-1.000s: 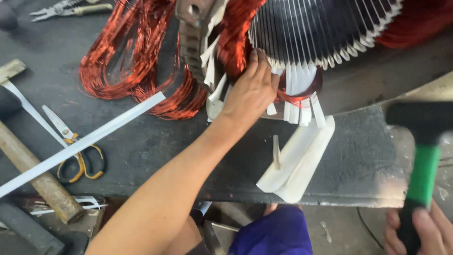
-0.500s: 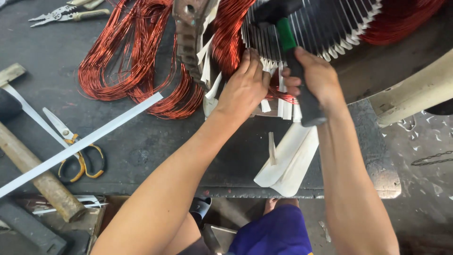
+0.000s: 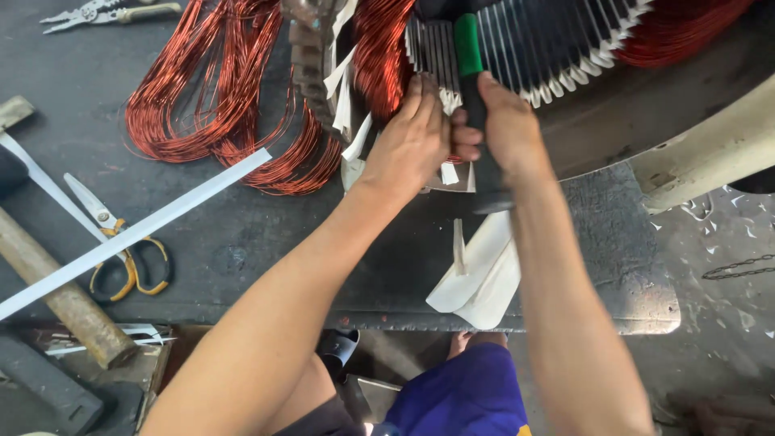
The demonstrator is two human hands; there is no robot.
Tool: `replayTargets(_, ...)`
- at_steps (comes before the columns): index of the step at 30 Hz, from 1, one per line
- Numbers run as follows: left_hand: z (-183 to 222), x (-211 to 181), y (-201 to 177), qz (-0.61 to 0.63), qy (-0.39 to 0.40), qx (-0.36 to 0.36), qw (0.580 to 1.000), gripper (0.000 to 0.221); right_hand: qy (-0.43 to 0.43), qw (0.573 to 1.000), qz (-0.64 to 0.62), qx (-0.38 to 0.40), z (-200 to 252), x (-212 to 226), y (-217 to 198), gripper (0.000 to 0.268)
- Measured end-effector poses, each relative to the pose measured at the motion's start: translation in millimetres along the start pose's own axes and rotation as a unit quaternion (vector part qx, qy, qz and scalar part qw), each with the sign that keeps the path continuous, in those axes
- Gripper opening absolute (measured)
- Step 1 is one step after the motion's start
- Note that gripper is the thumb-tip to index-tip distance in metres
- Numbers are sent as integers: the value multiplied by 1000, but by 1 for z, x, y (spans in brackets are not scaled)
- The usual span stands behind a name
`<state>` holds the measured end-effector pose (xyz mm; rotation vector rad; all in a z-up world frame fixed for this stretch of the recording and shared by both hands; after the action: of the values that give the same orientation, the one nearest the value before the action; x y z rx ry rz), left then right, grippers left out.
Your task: Inserting and seating insulation strips into the slots of an electric motor stator
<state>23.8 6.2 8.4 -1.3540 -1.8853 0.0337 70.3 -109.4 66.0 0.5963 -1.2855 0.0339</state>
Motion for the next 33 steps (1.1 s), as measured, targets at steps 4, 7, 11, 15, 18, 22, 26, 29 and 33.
replayTargets(4, -1, 8, -6, 9, -3, -8, 1000, 14, 40, 998, -38, -28, 6, 27, -30, 33)
replayTargets(7, 2, 8, -6, 36, 4, 48, 998, 8, -46, 996, -70, -23, -4, 6, -34, 34)
replayTargets(11, 1, 2, -14, 35, 18, 49, 998, 21, 55, 997, -39, 44, 1, 10, -52, 36)
replayTargets(15, 0, 7, -13, 36, 5, 43, 998, 8, -29, 994, -98, 37, 3, 6, -48, 33)
replayTargets(18, -6, 6, -12, 51, 29, 86, 995, 31, 1, 999, -1, 41, -16, -16, -52, 49)
replayTargets(22, -2, 12, -12, -3, 22, 32, 999, 12, 73, 995, 73, -8, 51, 30, -60, 55)
replayTargets(26, 1, 8, -9, 6, 32, 57, 998, 12, -74, 985, 132, -85, 129, 25, -66, 26)
replayTargets(29, 0, 7, -7, -9, 38, 63, 997, 15, -122, 953, 257, -99, 182, 11, -99, 48)
replayTargets(33, -1, 7, -6, -19, 44, 73, 996, 21, -80, 842, 457, -275, 253, -9, -163, 58)
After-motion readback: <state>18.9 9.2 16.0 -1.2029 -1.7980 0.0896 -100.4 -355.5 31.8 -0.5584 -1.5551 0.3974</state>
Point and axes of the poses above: each hand's wrist, its own z-axis away from the middle knuckle, its own y-axis out of the palm, x = y × z, the point moved 3 cm from there along -z, towards the middle knuckle, and after that the axes turned 7 degrees about -z, right-handed, at the moved point
